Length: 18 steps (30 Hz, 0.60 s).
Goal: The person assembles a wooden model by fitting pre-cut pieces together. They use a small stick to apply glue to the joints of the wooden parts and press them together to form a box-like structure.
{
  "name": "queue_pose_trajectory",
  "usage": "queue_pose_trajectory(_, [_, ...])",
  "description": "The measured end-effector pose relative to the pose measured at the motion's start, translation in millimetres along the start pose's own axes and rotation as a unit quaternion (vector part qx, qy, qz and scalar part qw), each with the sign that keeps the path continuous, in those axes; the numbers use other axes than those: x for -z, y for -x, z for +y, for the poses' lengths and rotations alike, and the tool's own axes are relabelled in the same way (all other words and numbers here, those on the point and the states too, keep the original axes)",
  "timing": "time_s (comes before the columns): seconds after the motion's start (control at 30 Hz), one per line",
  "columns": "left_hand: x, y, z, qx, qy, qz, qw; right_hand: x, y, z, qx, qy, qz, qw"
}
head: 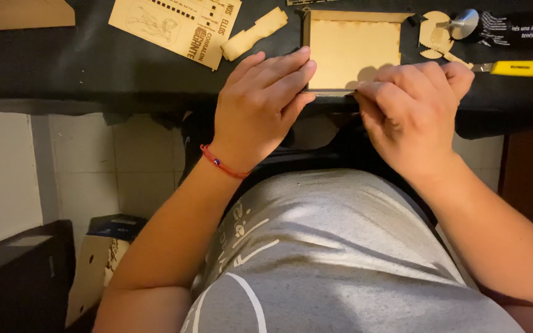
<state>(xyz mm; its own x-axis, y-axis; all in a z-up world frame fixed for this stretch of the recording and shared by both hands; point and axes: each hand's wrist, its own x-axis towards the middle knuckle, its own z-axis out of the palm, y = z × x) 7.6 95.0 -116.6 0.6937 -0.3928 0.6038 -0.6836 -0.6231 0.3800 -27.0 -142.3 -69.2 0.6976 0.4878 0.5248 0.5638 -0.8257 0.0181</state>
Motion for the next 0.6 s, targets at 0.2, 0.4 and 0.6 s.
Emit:
queue_pose_trajectory(0.2, [-5.1,-0.4,-2.0,0.005,0.001,0.017,1.0,-2.6,1.4,0.8,-0.009,-0.008,-0.011,1.0])
queue_pose_trajectory(0.4, [-0.7,-3.9,1.3,-0.023,-0.021,0.029,0.999,-4.2,2.5,0.3,-0.025,-0.028,-0.016,0.999])
queue_pose_trajectory(0.6, [4.4,-10.2,-2.8,-0.048,0.011,0.021,0.999,5.6,8.5,22.6,-0.019,-0.089,-0.051,0.995])
